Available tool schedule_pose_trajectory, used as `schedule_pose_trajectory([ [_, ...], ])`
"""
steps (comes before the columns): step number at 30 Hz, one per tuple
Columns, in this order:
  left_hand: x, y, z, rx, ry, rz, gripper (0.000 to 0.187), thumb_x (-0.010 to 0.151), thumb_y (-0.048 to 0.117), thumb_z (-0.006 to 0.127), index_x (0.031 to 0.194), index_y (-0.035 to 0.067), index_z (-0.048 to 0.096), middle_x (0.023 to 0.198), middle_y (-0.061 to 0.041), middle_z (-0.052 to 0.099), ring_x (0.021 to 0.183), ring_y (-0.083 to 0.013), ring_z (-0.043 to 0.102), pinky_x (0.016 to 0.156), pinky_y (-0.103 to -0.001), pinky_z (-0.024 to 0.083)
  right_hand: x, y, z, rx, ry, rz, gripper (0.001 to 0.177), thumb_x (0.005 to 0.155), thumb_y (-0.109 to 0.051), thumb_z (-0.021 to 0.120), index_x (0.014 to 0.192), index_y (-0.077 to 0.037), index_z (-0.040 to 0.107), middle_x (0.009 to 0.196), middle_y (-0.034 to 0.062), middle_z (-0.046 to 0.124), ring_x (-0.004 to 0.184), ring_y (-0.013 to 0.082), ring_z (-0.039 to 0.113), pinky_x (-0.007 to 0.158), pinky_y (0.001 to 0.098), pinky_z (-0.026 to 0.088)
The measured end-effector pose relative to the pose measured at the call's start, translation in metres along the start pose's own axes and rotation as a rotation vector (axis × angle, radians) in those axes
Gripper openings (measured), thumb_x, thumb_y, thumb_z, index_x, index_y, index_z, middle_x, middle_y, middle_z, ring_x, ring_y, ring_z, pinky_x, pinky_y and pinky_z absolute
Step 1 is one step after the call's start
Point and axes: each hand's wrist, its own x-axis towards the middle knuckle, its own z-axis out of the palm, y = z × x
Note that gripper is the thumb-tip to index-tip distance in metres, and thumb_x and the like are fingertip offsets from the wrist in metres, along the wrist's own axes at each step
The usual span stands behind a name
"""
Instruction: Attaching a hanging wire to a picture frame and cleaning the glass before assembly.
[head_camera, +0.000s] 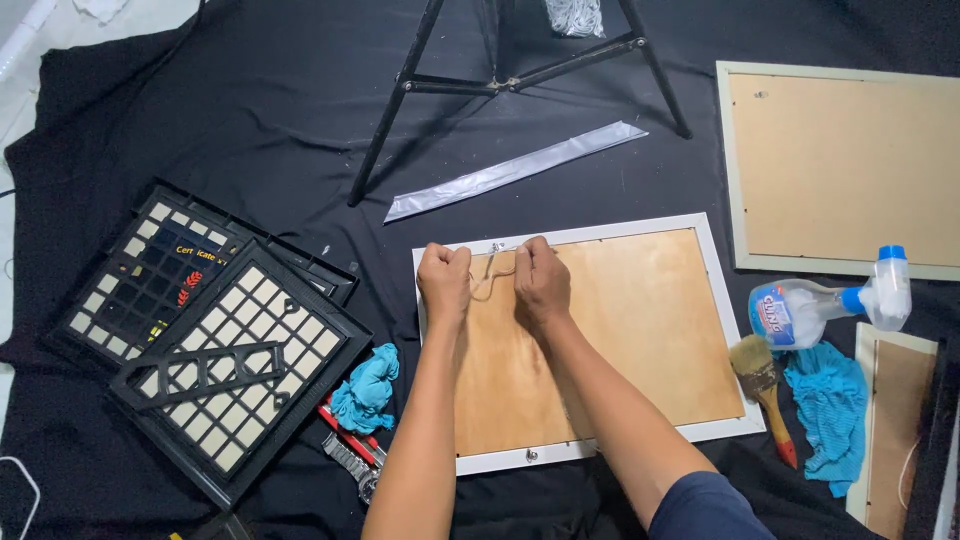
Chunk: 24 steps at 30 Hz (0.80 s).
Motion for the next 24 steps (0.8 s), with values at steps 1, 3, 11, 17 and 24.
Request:
schedule_pose_trajectory([
  [1,-0.005,0.006,-0.001,0.000,-0.002,0.001,0.015,0.071,0.025,0.067,0.070,0.012,0.060,0.057,-0.005,0.061,0.059,-0.0187,0.059,0.053,-0.037,0.045,0.001,0.002,0.001,0.000,0.002,0.000,0.026,0.100,-0.034,0.044,0.090,-0.013,0.056,0.077,0.0186,0.063,0.084,0.0415,0.068,0.080,0.0521,0.053],
  [3,-0.015,0.016,-0.005,0.050,-0.206,-0.074,0.026,0.068,0.024,0.068,0.092,0.014,0.068,0.061,-0.005,0.063,0.057,-0.0174,0.062,0.052,-0.032,0.050,0.002,0.006,0.005,-0.036,-0.004,0.031,0.026,0.103,-0.038,0.040,0.092,-0.017,0.052,0.079,0.0151,0.062,0.088,0.0381,0.068,0.081,0.0485,0.053],
  [11,-0.050,0.053,-0.054,0.200,-0.544,-0.098,0.028,0.081,0.030,0.072,0.089,0.005,0.080,0.058,-0.008,0.059,0.052,-0.0155,0.052,0.046,-0.031,0.043,0.004,0.009,0.007,-0.027,-0.005,0.027,0.027,0.106,-0.038,0.036,0.095,-0.016,0.048,0.079,0.0181,0.061,0.087,0.0400,0.068,0.078,0.0507,0.052],
  [17,-0.135,0.103,-0.126,0.312,-0.614,0.052,0.036,0.090,0.035,0.065,0.072,0.007,0.080,0.052,-0.011,0.067,0.052,-0.0213,0.058,0.055,-0.034,0.045,0.006,0.002,-0.003,-0.031,-0.055,0.034,0.031,0.106,-0.041,0.036,0.092,-0.016,0.047,0.077,0.0186,0.061,0.084,0.0390,0.068,0.075,0.0498,0.053],
  [24,-0.256,0.047,-0.156,-0.002,-1.119,-0.071,0.025,0.102,0.021,0.060,0.102,0.004,0.079,0.066,-0.002,0.068,0.056,-0.0071,0.057,0.056,-0.018,0.039,-0.001,0.008,-0.025,0.607,-0.189,0.334,0.022,0.100,-0.025,0.055,0.092,-0.005,0.058,0.062,0.0064,0.055,0.049,0.0174,0.049,0.045,0.0317,0.043],
])
